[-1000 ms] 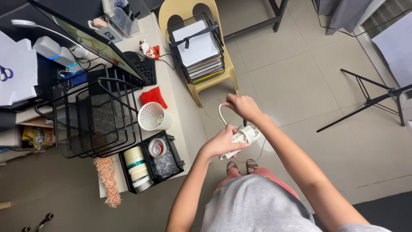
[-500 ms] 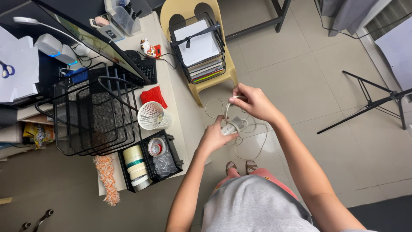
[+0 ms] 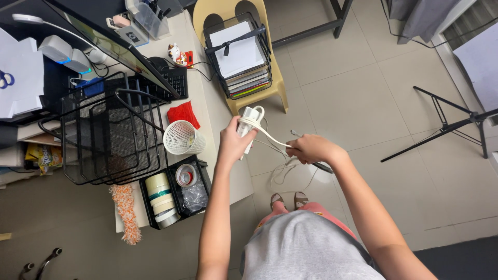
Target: The person picks up a white power strip with a long cord from a chair and proceeds to coil the cord by hand. They wrap the cord around the power strip multiple times to create a neat bundle and then place the coiled item into a white mesh cup on the desk.
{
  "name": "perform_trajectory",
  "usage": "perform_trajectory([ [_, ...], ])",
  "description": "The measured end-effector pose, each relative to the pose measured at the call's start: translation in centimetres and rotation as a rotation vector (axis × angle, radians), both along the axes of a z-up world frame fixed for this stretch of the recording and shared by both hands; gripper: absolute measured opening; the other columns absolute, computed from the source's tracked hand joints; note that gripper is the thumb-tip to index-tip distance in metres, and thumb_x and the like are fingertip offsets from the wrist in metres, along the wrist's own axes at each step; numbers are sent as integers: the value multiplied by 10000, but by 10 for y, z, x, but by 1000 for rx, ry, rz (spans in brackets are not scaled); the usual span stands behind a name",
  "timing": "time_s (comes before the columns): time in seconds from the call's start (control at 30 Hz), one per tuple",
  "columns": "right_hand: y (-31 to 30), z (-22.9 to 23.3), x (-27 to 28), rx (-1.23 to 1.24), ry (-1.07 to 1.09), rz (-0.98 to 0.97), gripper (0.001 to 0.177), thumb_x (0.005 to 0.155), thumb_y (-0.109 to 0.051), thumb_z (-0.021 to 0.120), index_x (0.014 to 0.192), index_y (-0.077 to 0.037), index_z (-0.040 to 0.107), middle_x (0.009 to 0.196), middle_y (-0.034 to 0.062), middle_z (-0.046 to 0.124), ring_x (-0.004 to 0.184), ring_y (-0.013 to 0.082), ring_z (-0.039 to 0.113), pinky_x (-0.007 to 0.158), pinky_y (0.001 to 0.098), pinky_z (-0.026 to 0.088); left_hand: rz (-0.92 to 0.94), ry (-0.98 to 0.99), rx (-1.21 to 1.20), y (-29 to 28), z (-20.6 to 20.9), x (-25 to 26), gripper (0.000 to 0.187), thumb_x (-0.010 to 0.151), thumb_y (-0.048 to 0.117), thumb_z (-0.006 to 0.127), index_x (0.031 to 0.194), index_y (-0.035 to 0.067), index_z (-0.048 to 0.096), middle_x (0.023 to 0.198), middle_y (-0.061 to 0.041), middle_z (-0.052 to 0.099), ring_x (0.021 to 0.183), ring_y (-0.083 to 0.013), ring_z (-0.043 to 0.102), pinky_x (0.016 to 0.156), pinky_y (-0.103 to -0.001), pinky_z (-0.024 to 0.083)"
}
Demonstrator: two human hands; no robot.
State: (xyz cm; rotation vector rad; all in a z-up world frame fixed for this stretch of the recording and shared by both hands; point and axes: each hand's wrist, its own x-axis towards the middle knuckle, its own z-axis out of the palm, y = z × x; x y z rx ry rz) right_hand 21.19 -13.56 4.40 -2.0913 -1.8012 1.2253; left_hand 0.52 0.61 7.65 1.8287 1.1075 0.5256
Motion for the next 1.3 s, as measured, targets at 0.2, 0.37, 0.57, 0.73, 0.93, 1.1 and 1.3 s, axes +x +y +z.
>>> perform_trajectory([
  [0.2, 10, -60, 7, 171, 110, -45, 294, 1055, -388, 474, 1096, -148, 638, 707, 116, 686, 702, 325, 677, 662, 443, 514, -199, -293, -491, 15, -30, -13, 431, 888, 152, 769, 1216, -29, 558, 937, -122, 701, 654, -195, 714, 553, -339, 595],
  [0.37, 11, -56, -5, 302, -77, 3, 242, 1051, -322, 466, 1085, -122, 600, 732, 85, 689, 710, 335, 650, 796, 432, 483, -213, -521, -775, 20, -56, -12, 457, 968, 229, 695, 1299, -22, 506, 1005, -152, 664, 677, -213, 712, 584, -376, 615],
  [0.57, -2, -50, -4, 549, -193, 51, 251, 1058, -326, 487, 1005, -103, 588, 774, 91, 682, 794, 298, 630, 928, 404, 425, -98, -748, -830, 27, -65, -18, 517, 1029, 361, 609, 1323, -55, 520, 1144, -169, 698, 667, -204, 678, 576, -362, 593],
  [0.73, 4, -63, 24, 401, 258, 35, 340, 1076, -361, 444, 966, -128, 666, 835, 37, 677, 878, 224, 630, 1041, 432, 361, -181, -745, -769, 16, -52, -22, 488, 1027, 307, 624, 1350, -38, 505, 1183, -181, 685, 677, -209, 675, 580, -362, 589],
  [0.93, 31, -63, 41, 330, 417, 332, 379, 1011, -410, 525, 892, -127, 747, 878, 17, 762, 1006, 200, 681, 1201, 462, 208, -462, -599, -747, -11, -29, -17, 545, 972, 185, 673, 1390, -42, 408, 1274, -175, 673, 724, -221, 691, 611, -362, 591],
  [1.1, 66, -110, 34, 571, -336, 481, 180, 889, -258, 638, 924, -288, 813, 765, 35, 736, 883, 252, 686, 1105, 400, 377, -702, -100, -59, -43, -68, -8, 1081, 838, 242, 900, 1580, -51, 171, 1390, -370, 459, 960, -406, 671, 782, -451, 585],
  [1.3, 67, -58, 10, 1094, -452, 293, 149, 864, -274, 685, 831, -132, 721, 718, -15, 664, 707, 185, 644, 787, 353, 458, -513, 511, 296, -86, 6, 16, 1303, 778, 355, 881, 1590, -21, -66, 1606, -361, 144, 894, -500, 694, 738, -464, 608],
])
